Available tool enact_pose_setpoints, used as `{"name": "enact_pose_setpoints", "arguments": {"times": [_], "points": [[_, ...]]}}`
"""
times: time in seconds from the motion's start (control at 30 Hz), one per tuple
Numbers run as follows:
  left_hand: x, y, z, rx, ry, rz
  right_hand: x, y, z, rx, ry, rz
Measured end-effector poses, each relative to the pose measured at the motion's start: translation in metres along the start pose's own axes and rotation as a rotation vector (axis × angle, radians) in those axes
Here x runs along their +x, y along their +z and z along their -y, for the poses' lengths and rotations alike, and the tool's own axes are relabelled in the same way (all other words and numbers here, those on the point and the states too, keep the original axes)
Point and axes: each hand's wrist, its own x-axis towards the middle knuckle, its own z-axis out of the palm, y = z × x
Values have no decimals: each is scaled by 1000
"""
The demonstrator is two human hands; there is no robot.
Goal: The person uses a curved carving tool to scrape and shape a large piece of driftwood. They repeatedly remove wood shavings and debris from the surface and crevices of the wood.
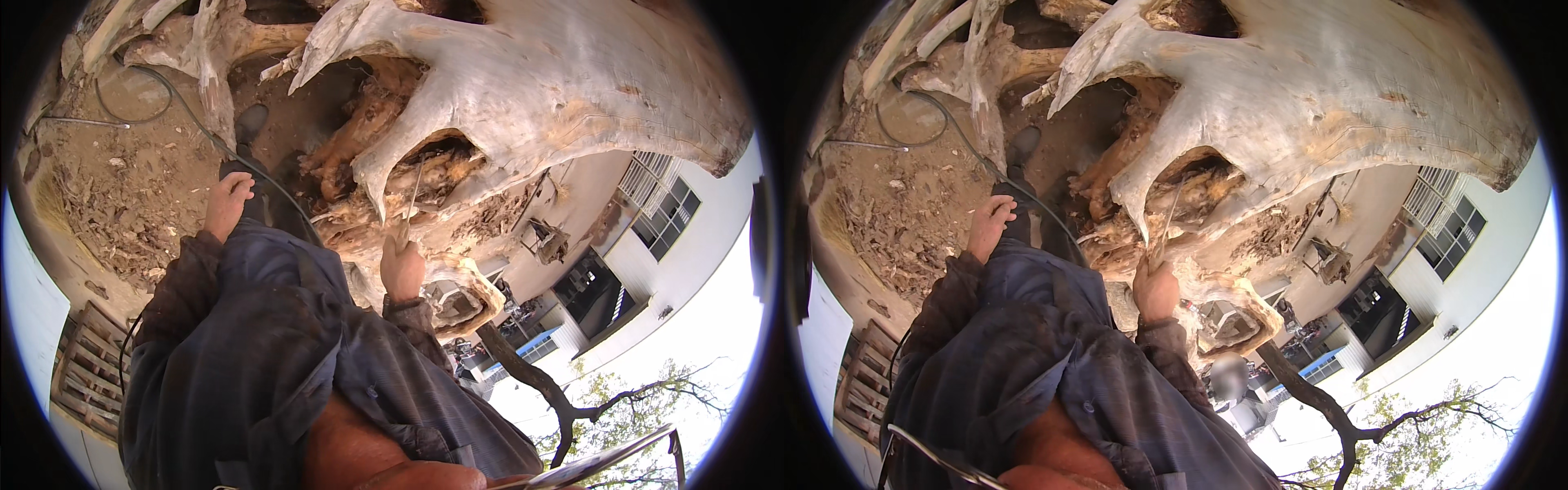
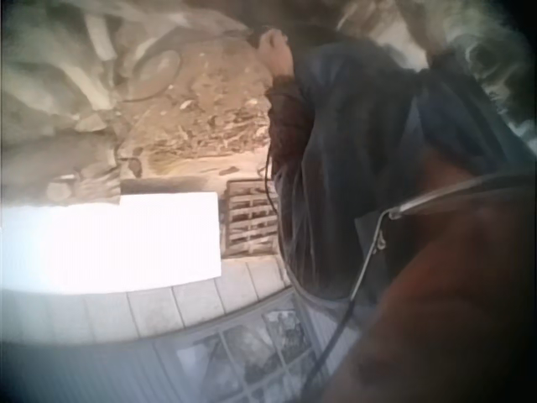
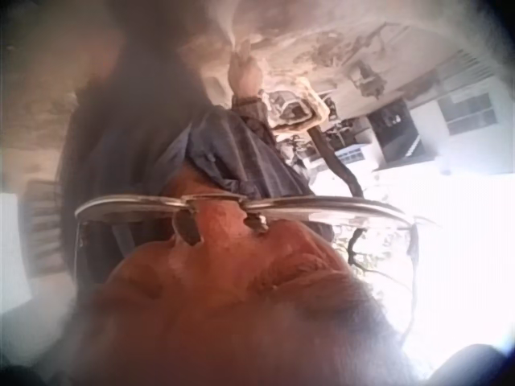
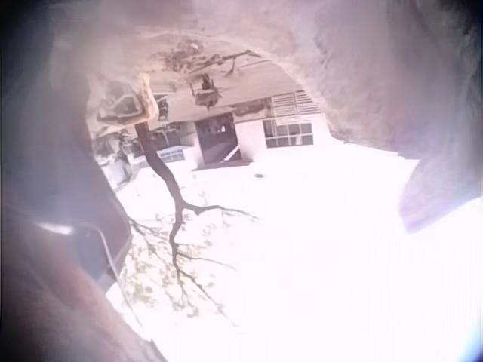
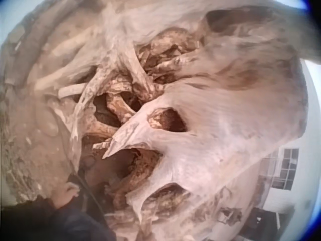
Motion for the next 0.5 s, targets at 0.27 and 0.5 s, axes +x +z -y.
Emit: {"name": "enact_pose_setpoints", "arguments": {"times": [0.27,0.5], "points": [[1,-28,20,-22,-110,-100,6,2,4,-22,28,-4],[7,-32,8,0,-100,-107,13,-3,6,-26,51,-17]]}}
